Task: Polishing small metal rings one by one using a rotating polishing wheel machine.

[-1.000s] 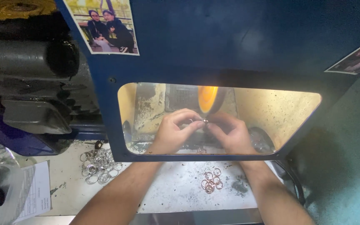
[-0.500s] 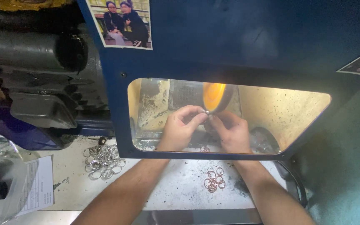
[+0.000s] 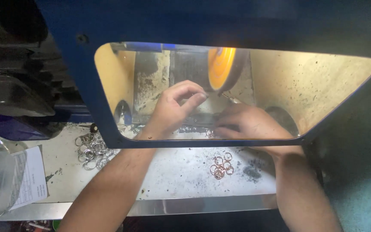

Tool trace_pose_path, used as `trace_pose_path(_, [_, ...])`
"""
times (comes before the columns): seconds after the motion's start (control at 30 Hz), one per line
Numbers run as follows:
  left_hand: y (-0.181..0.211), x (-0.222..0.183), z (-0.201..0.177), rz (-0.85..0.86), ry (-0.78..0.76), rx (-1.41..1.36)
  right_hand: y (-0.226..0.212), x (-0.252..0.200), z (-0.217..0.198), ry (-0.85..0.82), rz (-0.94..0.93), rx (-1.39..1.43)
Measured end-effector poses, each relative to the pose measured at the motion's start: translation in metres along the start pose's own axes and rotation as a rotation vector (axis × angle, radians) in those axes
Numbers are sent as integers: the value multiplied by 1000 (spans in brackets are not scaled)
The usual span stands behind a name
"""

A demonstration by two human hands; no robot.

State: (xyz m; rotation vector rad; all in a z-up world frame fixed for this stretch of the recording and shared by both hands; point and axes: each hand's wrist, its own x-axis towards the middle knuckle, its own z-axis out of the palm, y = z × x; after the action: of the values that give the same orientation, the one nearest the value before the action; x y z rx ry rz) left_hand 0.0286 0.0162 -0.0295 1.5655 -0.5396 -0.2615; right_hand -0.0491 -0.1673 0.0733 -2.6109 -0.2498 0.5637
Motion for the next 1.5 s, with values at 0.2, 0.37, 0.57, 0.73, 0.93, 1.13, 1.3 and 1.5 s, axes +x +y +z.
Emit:
trace_pose_path(0.2, [12, -3, 3, -8, 13, 27, 27, 8, 2, -37, -11, -17])
trace_pose_path(0.37, [5, 0, 2, 8, 11, 49, 50, 2, 12, -221, 41, 53])
trace_pose_path(0.57, [5, -1, 2, 32, 8, 58, 53, 3, 16, -330, -1, 48])
trace_pose_path(0.73, [2, -1, 3, 65, 12, 63, 60, 2, 23, -282, -5, 83])
trace_pose_path(0.93, [0, 1, 5, 81, 4, 64, 66, 14, 22, 93, -74, 118])
trace_pose_path(1.13, [11, -4, 10, 223, -67, 8, 68, 17, 42, 610, -157, 583])
trace_pose_path(1.3, [10, -3, 5, 219, -68, 3, 69, 21, 44, 669, -327, 590])
trace_pose_path(1.5, [10, -2, 3, 231, -75, -43, 46, 16, 31, 614, -272, 597])
